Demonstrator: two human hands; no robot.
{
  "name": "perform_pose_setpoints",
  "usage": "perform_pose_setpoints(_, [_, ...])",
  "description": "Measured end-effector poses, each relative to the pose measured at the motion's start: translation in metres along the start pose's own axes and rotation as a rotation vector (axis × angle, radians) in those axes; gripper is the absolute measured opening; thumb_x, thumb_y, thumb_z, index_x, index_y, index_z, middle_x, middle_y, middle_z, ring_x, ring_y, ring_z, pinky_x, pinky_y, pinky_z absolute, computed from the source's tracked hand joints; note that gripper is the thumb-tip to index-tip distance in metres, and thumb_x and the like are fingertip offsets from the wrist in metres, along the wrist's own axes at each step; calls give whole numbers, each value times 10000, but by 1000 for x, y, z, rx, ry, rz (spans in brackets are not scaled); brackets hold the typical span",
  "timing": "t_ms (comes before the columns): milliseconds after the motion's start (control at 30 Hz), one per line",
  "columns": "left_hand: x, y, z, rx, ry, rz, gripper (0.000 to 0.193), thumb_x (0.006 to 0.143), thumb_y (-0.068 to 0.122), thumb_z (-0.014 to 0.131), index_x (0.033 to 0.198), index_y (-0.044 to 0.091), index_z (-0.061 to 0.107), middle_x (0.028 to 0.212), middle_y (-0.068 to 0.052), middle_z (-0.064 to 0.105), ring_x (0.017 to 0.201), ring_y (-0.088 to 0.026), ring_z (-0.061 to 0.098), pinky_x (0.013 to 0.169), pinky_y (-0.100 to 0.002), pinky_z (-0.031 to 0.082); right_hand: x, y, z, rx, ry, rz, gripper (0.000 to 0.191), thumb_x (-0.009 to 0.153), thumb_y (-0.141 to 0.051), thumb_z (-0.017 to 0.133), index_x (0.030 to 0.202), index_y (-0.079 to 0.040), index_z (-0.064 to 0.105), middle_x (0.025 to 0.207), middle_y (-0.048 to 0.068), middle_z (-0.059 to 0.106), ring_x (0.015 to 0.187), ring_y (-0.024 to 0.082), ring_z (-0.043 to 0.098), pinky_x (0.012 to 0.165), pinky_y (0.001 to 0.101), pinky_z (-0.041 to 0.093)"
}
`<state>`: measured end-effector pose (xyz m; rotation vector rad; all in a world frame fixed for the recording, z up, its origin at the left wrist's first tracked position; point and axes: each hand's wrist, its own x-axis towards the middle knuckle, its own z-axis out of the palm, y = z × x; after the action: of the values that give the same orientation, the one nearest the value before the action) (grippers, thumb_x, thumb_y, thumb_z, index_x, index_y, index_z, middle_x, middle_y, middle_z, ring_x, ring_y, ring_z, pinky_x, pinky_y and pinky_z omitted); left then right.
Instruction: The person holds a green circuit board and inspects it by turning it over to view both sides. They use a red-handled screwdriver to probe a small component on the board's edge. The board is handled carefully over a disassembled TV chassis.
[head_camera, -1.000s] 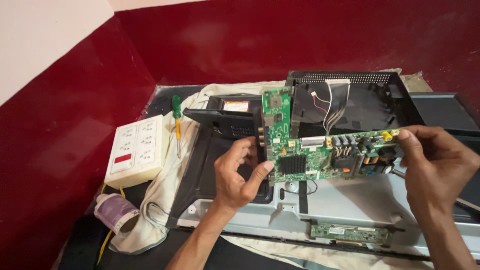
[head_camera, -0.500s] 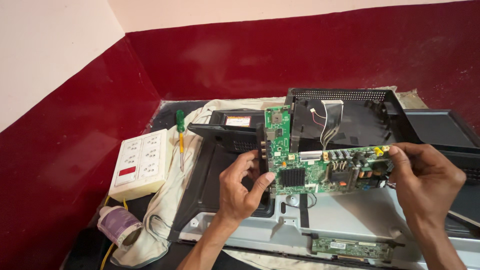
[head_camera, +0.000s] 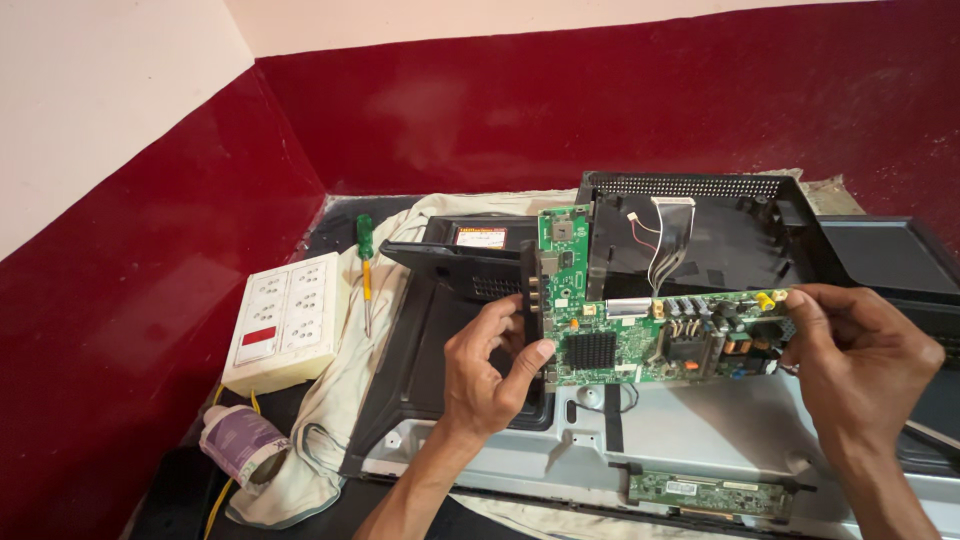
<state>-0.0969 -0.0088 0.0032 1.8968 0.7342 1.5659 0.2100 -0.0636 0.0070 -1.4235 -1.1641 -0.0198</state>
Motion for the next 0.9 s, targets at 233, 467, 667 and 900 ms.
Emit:
perform_pose_setpoints(233, [0,-2,-1,41,8,10,441,907,183,772,1247,-66,642,901,-104,748,754,-118,701,648,-249,556,-1,-4,1,53,-5,9,99,1094,-25,738,1073,72,731,800,102,706,580,97,632,522,230,470])
perform_pose_setpoints(467, [-2,-3,1,21,35,2,417,907,136,769,1249,-69,648,926,-103,748,788,-108,691,676,-246,556,-2,-11,2,81,4,33,81,1065,-14,732,1084,65,736,809,97,696,611,102,621,509,230,455])
perform_pose_setpoints(667, [-4,-8,1,-63,32,-83,410,902,111,752,1260,-70,661,871,-92,759,729,-89,671,633,-219,526,-4,-15,2,200,-12,93,83,1042,-18,736,1055,63,736,779,69,667,578,77,570,486,222,400])
perform_pose_setpoints(900, [-3,-13,-2,-111,50,-126,414,916,120,742,1275,-69,657,869,-92,758,737,-80,684,635,-204,538,-5,-17,6,236,-38,115,107,1027,-38,744,1054,64,734,766,44,663,551,47,532,466,202,361])
